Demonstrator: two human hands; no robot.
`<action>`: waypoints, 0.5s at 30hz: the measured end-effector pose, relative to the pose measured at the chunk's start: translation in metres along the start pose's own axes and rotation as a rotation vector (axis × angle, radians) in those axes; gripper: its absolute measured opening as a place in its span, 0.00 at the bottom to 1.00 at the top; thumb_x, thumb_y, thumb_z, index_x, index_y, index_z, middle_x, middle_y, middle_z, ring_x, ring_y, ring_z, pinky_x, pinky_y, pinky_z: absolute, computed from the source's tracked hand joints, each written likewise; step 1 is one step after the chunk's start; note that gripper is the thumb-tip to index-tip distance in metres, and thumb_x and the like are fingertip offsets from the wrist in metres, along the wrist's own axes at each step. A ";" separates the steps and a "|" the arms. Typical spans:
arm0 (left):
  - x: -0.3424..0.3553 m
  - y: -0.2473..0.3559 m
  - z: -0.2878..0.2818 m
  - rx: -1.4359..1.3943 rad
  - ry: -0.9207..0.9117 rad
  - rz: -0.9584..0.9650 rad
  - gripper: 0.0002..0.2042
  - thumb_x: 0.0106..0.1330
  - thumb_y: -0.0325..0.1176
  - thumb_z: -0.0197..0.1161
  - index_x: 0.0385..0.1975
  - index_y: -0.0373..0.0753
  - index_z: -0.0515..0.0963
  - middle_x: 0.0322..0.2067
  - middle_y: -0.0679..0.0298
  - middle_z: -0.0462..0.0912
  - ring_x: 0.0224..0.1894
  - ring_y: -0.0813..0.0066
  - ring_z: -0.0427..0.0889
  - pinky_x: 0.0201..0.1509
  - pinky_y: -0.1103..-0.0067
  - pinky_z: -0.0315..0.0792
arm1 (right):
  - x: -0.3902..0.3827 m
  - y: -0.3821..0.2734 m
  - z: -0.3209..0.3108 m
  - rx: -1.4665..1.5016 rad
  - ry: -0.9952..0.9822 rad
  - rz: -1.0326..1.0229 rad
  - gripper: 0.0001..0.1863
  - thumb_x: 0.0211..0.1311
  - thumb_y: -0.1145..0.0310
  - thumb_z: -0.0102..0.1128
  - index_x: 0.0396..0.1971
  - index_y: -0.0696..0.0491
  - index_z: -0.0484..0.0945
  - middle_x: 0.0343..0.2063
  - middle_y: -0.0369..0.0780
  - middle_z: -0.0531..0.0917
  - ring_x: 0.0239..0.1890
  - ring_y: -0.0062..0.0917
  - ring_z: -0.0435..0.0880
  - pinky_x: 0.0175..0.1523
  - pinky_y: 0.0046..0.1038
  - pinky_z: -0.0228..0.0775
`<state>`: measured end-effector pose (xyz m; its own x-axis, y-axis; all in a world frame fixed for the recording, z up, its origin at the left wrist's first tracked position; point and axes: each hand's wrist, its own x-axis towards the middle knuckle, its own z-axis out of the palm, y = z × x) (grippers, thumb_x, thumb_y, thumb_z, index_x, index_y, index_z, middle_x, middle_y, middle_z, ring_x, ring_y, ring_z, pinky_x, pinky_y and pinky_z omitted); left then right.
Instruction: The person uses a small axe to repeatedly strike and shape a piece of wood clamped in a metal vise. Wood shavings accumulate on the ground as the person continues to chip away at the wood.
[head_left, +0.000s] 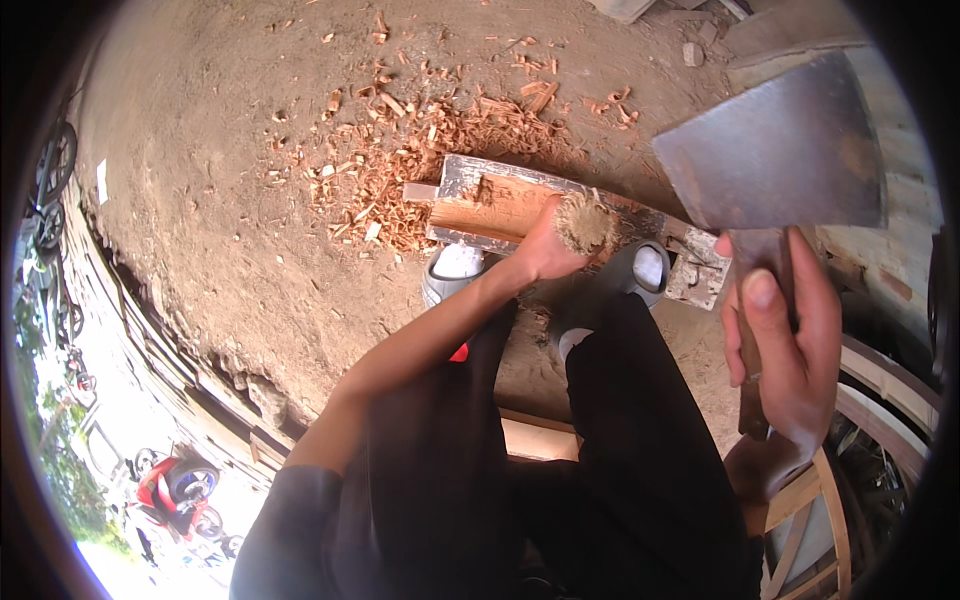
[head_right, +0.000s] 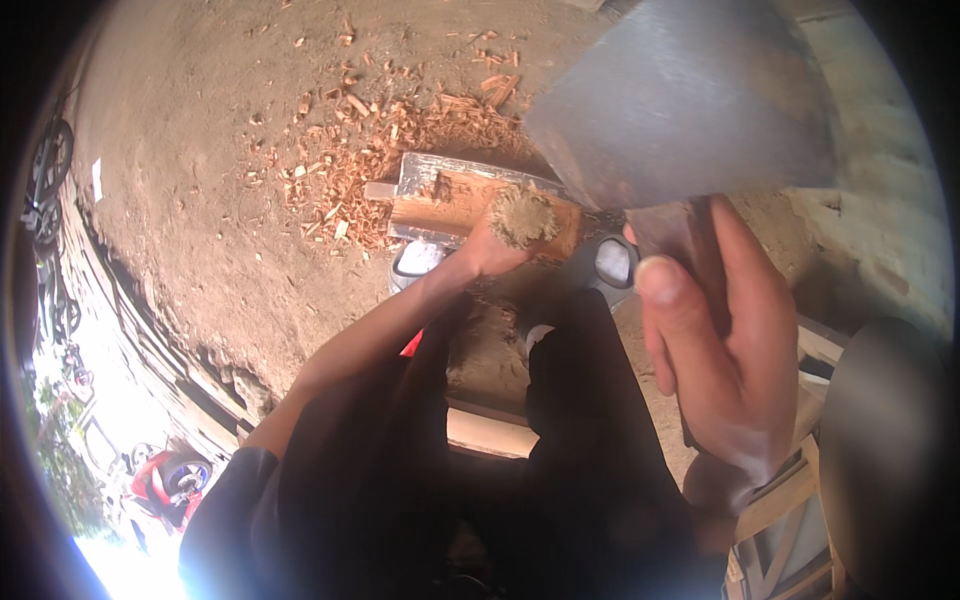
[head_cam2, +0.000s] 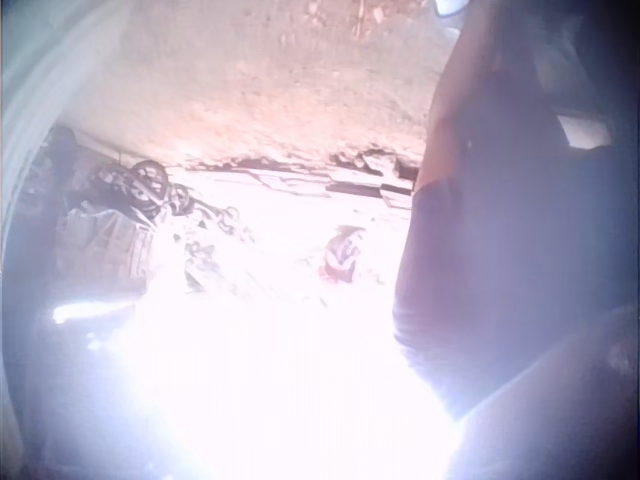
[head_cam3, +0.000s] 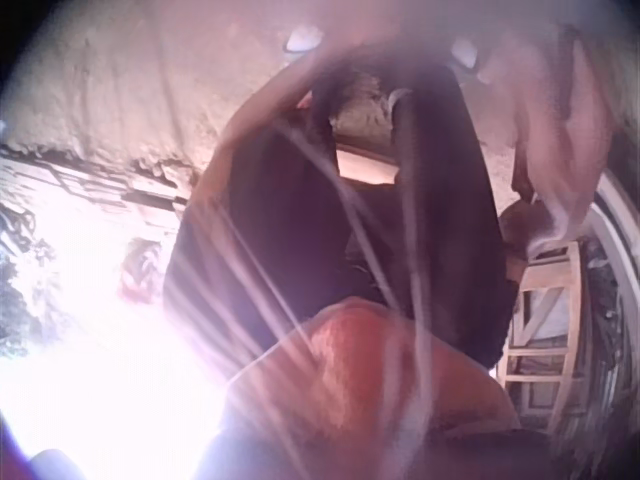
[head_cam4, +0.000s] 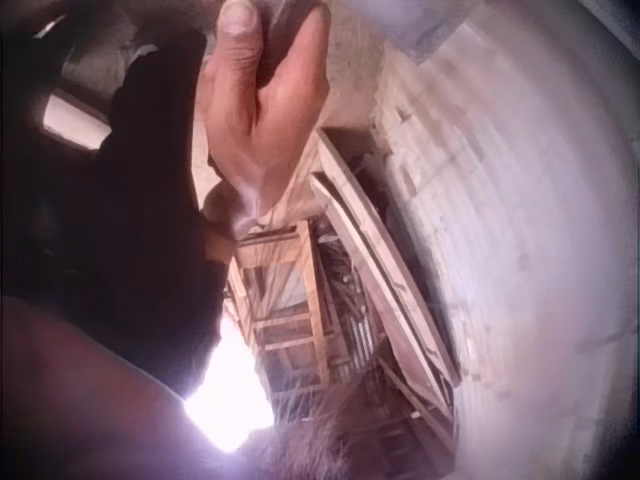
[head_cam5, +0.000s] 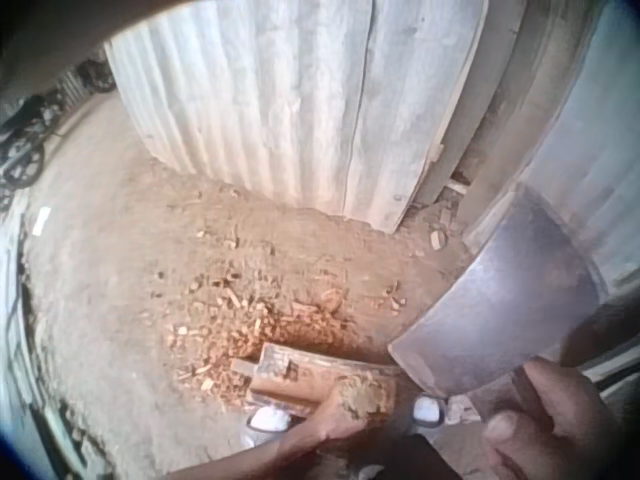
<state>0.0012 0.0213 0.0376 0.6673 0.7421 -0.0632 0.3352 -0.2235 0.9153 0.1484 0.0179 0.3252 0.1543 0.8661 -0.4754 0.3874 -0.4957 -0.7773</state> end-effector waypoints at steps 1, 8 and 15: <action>0.004 0.003 -0.003 -0.023 -0.042 -0.018 0.12 0.64 0.36 0.62 0.44 0.41 0.82 0.44 0.56 0.86 0.53 0.53 0.81 0.63 0.61 0.69 | -0.003 -0.002 0.001 -0.007 0.042 -0.007 0.22 0.78 0.60 0.50 0.53 0.66 0.74 0.18 0.32 0.69 0.17 0.11 0.62 0.22 0.16 0.54; 0.001 -0.009 0.002 -0.176 0.033 -0.020 0.13 0.63 0.35 0.63 0.46 0.40 0.82 0.44 0.56 0.86 0.51 0.54 0.82 0.62 0.63 0.71 | -0.006 0.020 0.007 -0.040 -0.019 0.037 0.21 0.78 0.62 0.50 0.59 0.64 0.72 0.18 0.32 0.69 0.17 0.12 0.63 0.23 0.17 0.54; 0.002 -0.004 0.013 -0.381 0.088 0.007 0.16 0.59 0.30 0.67 0.48 0.36 0.80 0.44 0.54 0.86 0.48 0.59 0.85 0.54 0.69 0.76 | -0.002 0.063 0.016 -0.464 -0.013 -0.430 0.21 0.73 0.63 0.59 0.55 0.65 0.73 0.28 0.47 0.84 0.24 0.42 0.82 0.32 0.38 0.72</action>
<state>0.0096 0.0160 0.0286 0.6039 0.7962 -0.0373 0.0492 0.0095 0.9987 0.1576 -0.0164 0.2707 -0.1131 0.9794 -0.1674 0.7663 -0.0212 -0.6421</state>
